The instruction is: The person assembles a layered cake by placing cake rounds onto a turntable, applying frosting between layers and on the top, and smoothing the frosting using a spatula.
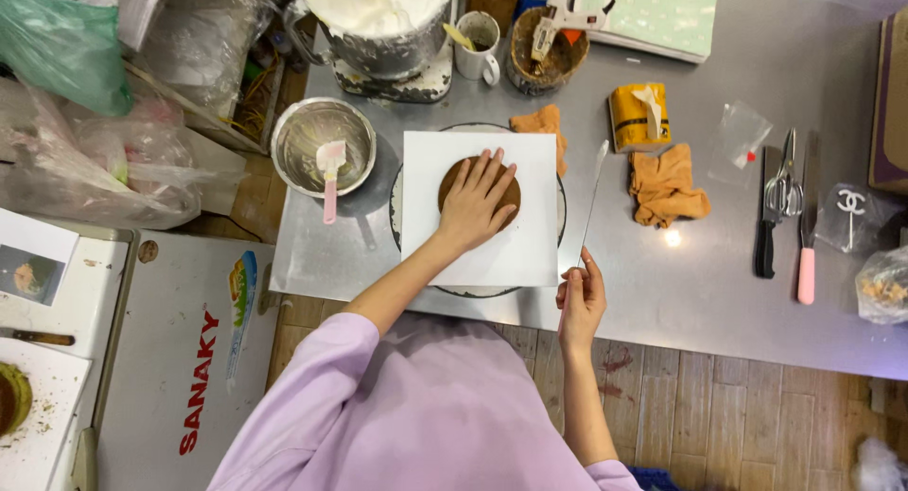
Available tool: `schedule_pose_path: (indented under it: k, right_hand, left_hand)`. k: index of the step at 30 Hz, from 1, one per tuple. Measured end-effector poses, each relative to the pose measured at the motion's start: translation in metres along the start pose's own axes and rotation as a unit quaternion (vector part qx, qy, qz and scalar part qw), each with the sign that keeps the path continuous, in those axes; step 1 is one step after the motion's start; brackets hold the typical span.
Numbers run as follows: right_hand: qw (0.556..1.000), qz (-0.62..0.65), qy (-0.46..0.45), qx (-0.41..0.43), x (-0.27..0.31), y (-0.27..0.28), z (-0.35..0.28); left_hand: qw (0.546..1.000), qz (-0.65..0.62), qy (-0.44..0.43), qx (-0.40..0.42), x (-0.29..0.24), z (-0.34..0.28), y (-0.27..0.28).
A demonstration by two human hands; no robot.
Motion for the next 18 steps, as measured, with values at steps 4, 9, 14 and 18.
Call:
schedule_pose_path:
  k: [4,9,14,18]
  right_hand:
    - [0.995,-0.045,0.031,0.079,0.027,-0.033,0.022]
    - [0.913,-0.312,0.176,0.194,0.116,-0.072,0.066]
    - [0.686,-0.530,0.477,0.148,0.234,-0.135,0.112]
    - [0.520,-0.644,0.560,0.052,0.264,-0.212,0.177]
  left_hand:
    - [0.999,-0.038,0.002,-0.005,0.002,-0.002,0.007]
    - [0.996,-0.013,0.080,-0.028,0.021,-0.050,0.036]
    - [0.976,-0.035,0.212,-0.039,0.071,-0.131,0.036]
    - [0.959,-0.105,0.259,-0.054,0.080,-0.153,0.016]
Point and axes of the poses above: each hand's wrist, its own z-axis towards the middle knuckle, its own y-axis out of the back of the hand, x = y × z, the point moved 7 cm from there along z, towards the middle knuckle, and after that the axes turned 10 degrees about -y, right-handed, at the moved point
